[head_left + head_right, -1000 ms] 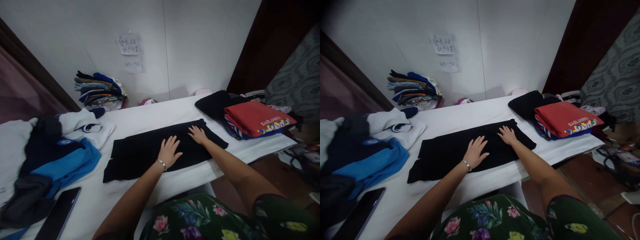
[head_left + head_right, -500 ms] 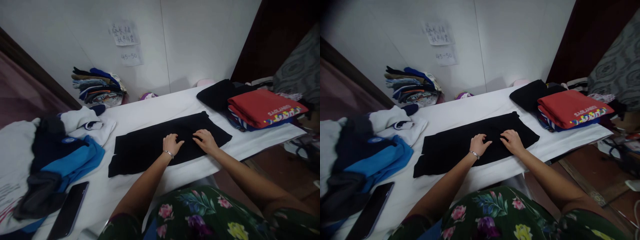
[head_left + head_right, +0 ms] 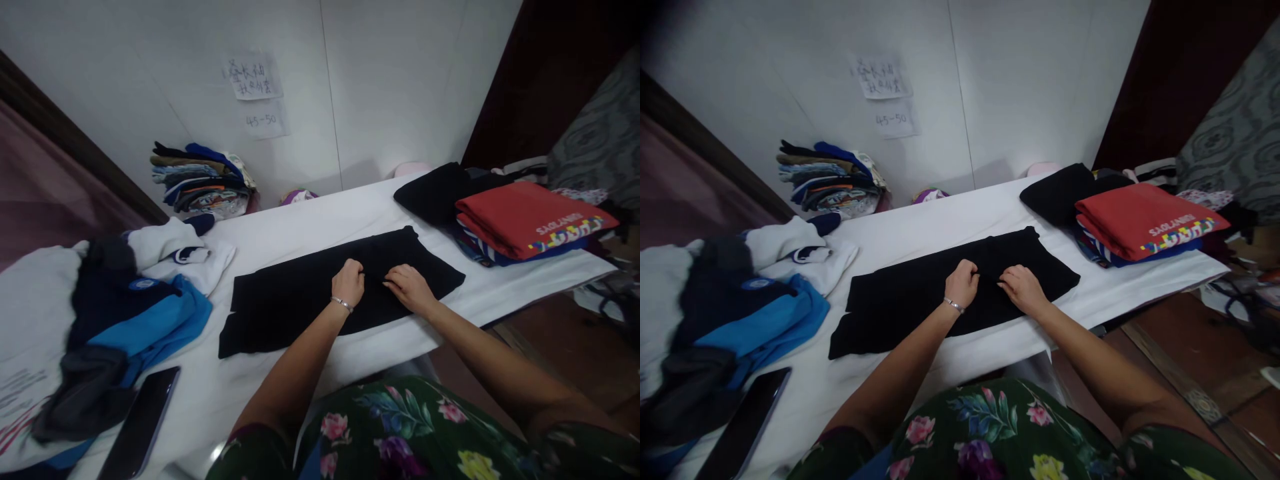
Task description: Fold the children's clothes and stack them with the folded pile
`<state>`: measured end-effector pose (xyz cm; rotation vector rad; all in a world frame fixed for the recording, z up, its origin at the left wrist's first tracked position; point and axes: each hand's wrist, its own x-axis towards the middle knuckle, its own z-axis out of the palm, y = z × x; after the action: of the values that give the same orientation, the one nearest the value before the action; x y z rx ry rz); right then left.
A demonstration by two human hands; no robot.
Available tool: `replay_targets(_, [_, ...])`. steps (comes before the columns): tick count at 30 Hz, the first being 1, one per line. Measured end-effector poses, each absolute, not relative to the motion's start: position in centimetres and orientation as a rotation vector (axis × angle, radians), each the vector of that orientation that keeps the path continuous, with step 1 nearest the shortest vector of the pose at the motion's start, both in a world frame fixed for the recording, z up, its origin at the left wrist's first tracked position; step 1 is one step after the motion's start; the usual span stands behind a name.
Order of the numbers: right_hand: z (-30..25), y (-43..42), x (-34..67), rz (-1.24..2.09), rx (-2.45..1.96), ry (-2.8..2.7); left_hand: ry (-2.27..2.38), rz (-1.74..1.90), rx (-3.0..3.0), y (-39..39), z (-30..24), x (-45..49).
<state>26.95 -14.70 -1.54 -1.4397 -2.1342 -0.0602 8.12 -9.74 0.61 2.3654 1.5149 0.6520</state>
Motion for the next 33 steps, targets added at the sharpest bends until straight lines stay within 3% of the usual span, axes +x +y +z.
replay_targets(6, [-2.5,-14.5,26.6,0.029,-1.403,-2.33,1.66,0.519,2.177,-9.3,-0.4,8.0])
replay_targets(12, [-2.1,-14.3,26.5,0.001,-1.356,-2.331,1.358,0.913,2.406,-9.1,1.6,9.0])
replay_targets(16, [-2.6,-14.1,26.4,-0.035,-1.34,-2.302,0.951,0.643,2.785,-7.9,2.0,11.0])
replay_targets(20, [-3.5,-14.6,26.1,0.054,-1.279,-2.29,1.252,0.272,2.606,-6.1,-0.1,12.1])
replay_targets(25, [-2.8,-15.1,26.3,0.317,-1.285,-2.176,1.386,0.333,2.556,-5.6,-2.3,12.1])
replay_targets(28, [-1.5,-13.5,28.0,0.441,-1.377,-1.931,1.35,0.388,2.583,-5.9,-2.5,11.8])
replay_targets(33, [-0.7,-8.2,32.4,0.262,-1.876,-1.603,1.352,0.387,2.587,-5.9,-2.5,11.6])
